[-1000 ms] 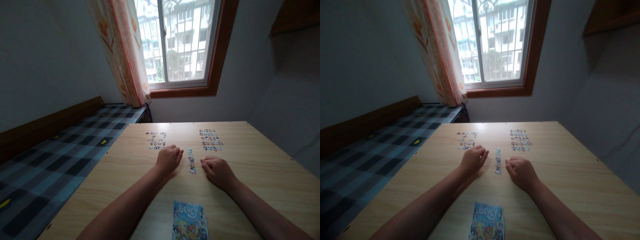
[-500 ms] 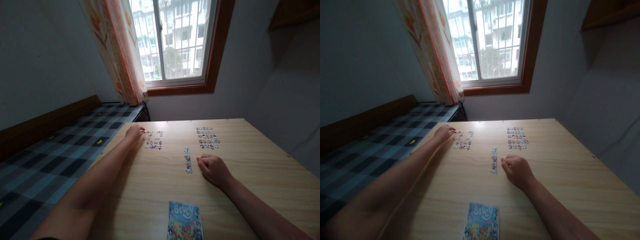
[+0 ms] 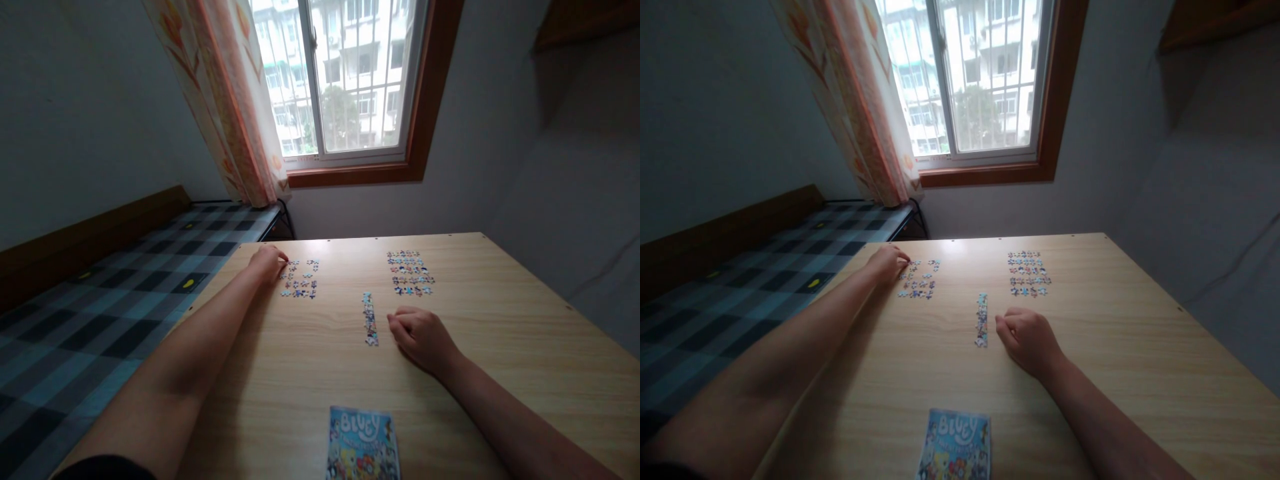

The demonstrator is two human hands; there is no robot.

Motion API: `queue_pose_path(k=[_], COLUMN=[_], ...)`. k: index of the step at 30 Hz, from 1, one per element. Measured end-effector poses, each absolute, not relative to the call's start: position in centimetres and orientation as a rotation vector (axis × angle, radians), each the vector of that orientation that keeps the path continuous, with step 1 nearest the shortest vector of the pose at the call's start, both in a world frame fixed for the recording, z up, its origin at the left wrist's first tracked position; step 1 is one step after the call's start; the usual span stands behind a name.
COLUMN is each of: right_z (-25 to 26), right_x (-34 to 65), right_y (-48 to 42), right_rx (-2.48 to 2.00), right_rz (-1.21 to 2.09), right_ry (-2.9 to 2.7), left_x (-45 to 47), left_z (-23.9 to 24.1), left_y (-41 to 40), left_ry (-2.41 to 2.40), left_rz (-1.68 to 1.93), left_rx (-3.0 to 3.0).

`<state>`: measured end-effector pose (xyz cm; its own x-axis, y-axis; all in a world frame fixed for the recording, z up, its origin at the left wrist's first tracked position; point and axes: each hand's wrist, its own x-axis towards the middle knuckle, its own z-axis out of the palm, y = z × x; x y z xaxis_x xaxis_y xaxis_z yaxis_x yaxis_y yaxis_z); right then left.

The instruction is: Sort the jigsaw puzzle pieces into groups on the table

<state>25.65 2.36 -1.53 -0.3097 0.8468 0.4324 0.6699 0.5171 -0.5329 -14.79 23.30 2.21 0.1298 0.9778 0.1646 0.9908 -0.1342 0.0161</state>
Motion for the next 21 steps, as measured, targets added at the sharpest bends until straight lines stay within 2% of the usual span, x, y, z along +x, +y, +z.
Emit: queue_pose_path(k=[21], right_z=[-1.5], right_x=[25.7], right_y=[2.3], right_rx=[-1.247], right_rz=[0.329], right_ry=[-2.09], left_x=[-13.0], left_z=[3.3], left_y=[24.4], left_ry=[-2.062], left_rz=[0.004], left_rx=[-2.308])
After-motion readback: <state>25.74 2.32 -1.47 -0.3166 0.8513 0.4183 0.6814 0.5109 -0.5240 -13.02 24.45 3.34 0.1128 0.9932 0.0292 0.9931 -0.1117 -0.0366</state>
